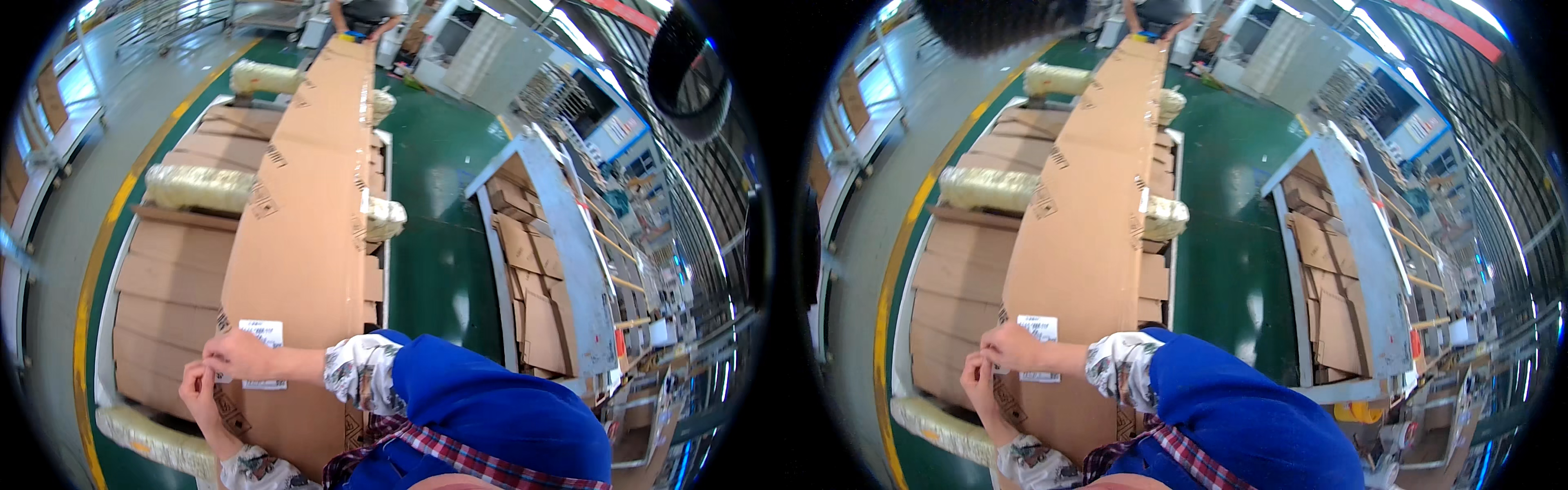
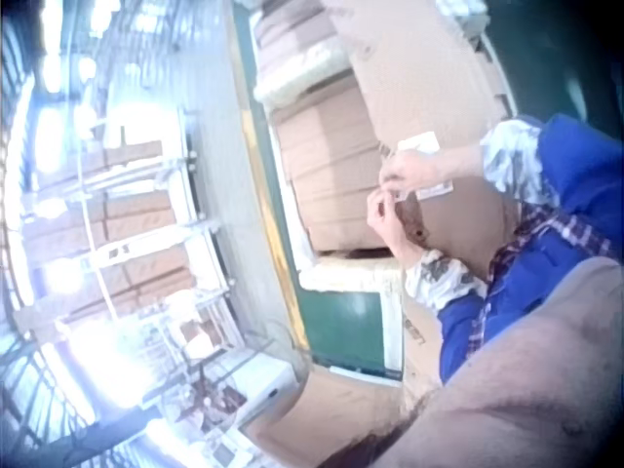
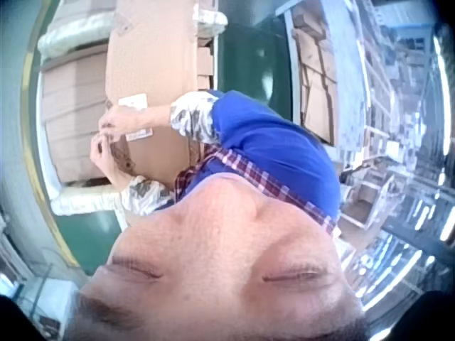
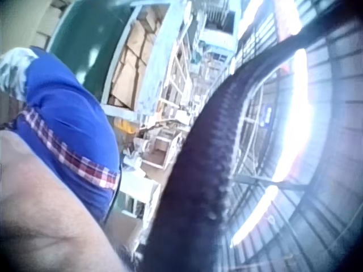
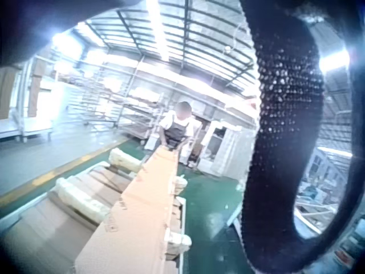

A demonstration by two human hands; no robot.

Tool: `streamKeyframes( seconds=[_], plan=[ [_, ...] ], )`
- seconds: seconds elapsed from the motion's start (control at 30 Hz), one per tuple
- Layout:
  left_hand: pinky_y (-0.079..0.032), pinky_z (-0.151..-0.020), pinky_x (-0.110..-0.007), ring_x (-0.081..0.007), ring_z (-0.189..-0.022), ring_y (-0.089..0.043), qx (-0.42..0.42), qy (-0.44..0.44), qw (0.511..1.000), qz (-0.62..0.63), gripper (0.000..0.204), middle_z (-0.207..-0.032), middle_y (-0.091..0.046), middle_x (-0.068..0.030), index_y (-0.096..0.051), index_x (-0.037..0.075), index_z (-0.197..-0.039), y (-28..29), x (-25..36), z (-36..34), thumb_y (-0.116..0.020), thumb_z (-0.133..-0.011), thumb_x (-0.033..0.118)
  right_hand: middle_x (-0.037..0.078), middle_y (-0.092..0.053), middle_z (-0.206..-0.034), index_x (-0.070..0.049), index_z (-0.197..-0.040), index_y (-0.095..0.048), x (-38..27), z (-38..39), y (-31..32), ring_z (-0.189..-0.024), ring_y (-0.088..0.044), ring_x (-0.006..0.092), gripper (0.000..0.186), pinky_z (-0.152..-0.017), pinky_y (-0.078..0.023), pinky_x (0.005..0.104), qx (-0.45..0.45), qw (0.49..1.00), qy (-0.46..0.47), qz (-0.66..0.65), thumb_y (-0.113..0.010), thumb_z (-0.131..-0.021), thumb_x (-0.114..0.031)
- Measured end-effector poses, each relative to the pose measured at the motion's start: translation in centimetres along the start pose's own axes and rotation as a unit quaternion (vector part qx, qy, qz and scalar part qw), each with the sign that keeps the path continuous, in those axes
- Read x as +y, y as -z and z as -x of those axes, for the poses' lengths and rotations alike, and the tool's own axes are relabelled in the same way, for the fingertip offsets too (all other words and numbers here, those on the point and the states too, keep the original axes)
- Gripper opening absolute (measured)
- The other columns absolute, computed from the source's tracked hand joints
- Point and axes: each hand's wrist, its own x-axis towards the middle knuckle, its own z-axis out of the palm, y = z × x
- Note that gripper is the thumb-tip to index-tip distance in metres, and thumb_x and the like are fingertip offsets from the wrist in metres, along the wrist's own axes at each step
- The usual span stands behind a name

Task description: The person places a printed shipping label onto a cardboard box on a conveyor, smooths it down, then peels and folds the label's backing paper. The person repeats this process for several boxes moving along the line.

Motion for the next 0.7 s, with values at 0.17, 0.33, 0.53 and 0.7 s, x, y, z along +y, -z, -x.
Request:
streamKeyframes(
  seconds=[0.17, 0.33, 0.53, 0.7],
  plan=[
    [-0.036, -0.064, -0.020, -0.0086, -0.072, -0.044, -0.024, -0.013, 0.999, -0.039, 0.005, -0.080, -0.050, -0.0016, -0.053, -0.002, -0.075, -0.8, 0.0, 0.1, -0.056, -0.079, -0.003, 0.013, -0.060, -0.066, -0.004, -0.071, -0.059, 0.8, -0.3, 0.1, -0.063, -0.060, 0.0281, 0.014, -0.058, -0.048, 0.0347, -0.023, 0.999, -0.017, 0.037, -0.062, -0.072, -0.017],
    [-0.037, -0.068, -0.022, -0.0097, -0.075, -0.045, 0.008, -0.030, 0.999, 0.022, 0.006, -0.079, -0.050, -0.0021, -0.052, -0.001, -0.078, -0.4, -0.8, 0.1, -0.051, -0.083, 0.001, 0.013, -0.062, -0.068, -0.002, -0.071, -0.059, -0.2, 0.3, 1.1, -0.065, -0.061, 0.0280, 0.017, -0.058, -0.048, 0.0343, -0.025, 0.998, -0.056, 0.005, -0.064, -0.069, -0.019],
    [-0.041, -0.072, -0.028, -0.0147, -0.082, -0.049, 0.040, 0.031, 0.999, 0.020, 0.015, -0.087, -0.053, -0.0065, -0.054, -0.001, -0.088, 1.8, -3.0, 0.2, -0.051, -0.087, 0.013, 0.014, -0.061, -0.068, -0.003, -0.071, -0.061, 0.6, 0.1, -0.4, -0.066, -0.060, 0.0306, 0.019, -0.061, -0.047, 0.0366, -0.011, 1.000, 0.029, -0.002, -0.066, -0.066, -0.021],
    [-0.035, -0.062, -0.022, -0.0067, -0.070, -0.040, 0.033, -0.070, 0.996, 0.038, 0.018, -0.073, -0.045, 0.0018, -0.048, 0.002, -0.072, 1.0, -3.7, -0.7, -0.047, -0.089, 0.010, 0.013, -0.060, -0.066, -0.002, -0.071, -0.060, 0.1, 0.3, 0.9, -0.063, -0.059, 0.0295, 0.015, -0.058, -0.048, 0.0352, -0.005, 0.999, 0.035, -0.007, -0.062, -0.067, -0.016]
  ],
)
